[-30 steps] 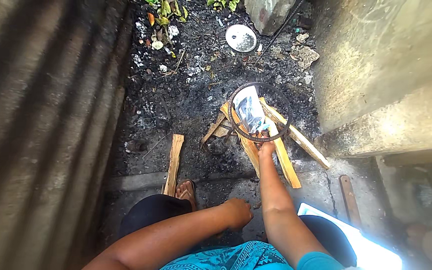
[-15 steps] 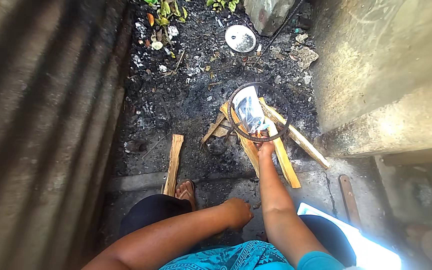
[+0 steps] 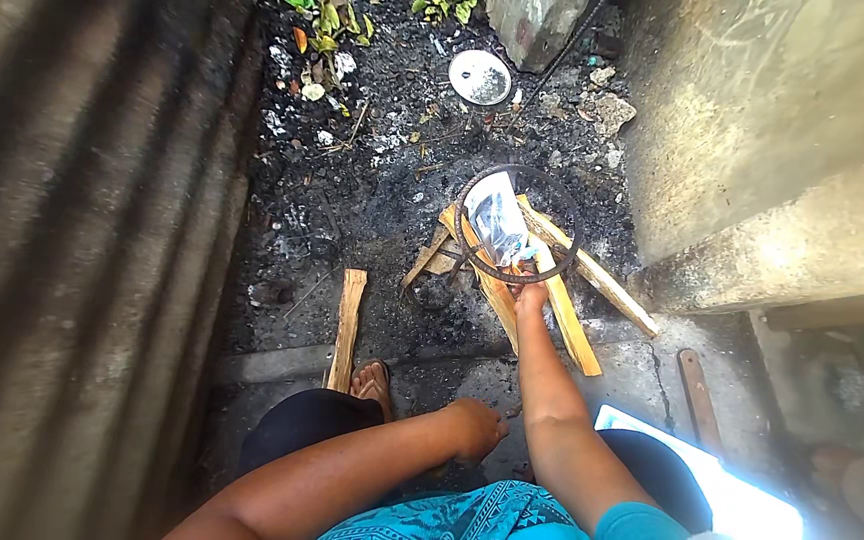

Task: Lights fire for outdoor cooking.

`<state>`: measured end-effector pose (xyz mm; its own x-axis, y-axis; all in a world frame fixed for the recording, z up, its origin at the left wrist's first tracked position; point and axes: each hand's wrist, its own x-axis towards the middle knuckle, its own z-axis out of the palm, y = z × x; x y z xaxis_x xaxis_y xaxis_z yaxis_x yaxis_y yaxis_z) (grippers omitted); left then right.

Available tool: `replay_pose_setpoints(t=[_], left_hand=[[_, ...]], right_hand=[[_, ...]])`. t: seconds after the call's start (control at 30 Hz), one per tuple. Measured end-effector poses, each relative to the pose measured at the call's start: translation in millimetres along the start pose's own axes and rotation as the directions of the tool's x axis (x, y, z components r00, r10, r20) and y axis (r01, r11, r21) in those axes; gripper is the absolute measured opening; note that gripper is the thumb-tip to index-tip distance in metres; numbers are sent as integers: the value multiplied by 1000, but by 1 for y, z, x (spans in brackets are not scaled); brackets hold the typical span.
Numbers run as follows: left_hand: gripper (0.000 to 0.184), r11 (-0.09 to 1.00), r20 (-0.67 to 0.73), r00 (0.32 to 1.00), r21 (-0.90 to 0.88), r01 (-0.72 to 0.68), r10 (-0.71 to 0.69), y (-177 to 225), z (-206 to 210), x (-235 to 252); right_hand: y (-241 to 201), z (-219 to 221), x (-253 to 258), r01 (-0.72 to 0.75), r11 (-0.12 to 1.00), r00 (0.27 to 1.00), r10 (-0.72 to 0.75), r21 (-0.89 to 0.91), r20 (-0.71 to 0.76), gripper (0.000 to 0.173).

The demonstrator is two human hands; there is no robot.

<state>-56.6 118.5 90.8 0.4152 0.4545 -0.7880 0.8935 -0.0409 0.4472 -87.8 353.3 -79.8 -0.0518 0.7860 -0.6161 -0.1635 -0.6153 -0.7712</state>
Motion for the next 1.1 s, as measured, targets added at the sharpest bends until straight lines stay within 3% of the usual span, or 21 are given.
replay_pose_setpoints(t=[0.27,0.47,1.1], left_hand=[[75,998,31,999,-39,43,-42,5,-7,-6],[56,999,73,996,-16,48,-46,4,-7,-4],[58,996,74,994,7,84,-84,4,-7,-7]], right_hand=[[-1,3,-1,2,1000,1000,-2,2,6,25],[1,3,0,14,999,1000,-14,30,25,23],[1,6,-2,5,995,1000,-7,95,21,25]])
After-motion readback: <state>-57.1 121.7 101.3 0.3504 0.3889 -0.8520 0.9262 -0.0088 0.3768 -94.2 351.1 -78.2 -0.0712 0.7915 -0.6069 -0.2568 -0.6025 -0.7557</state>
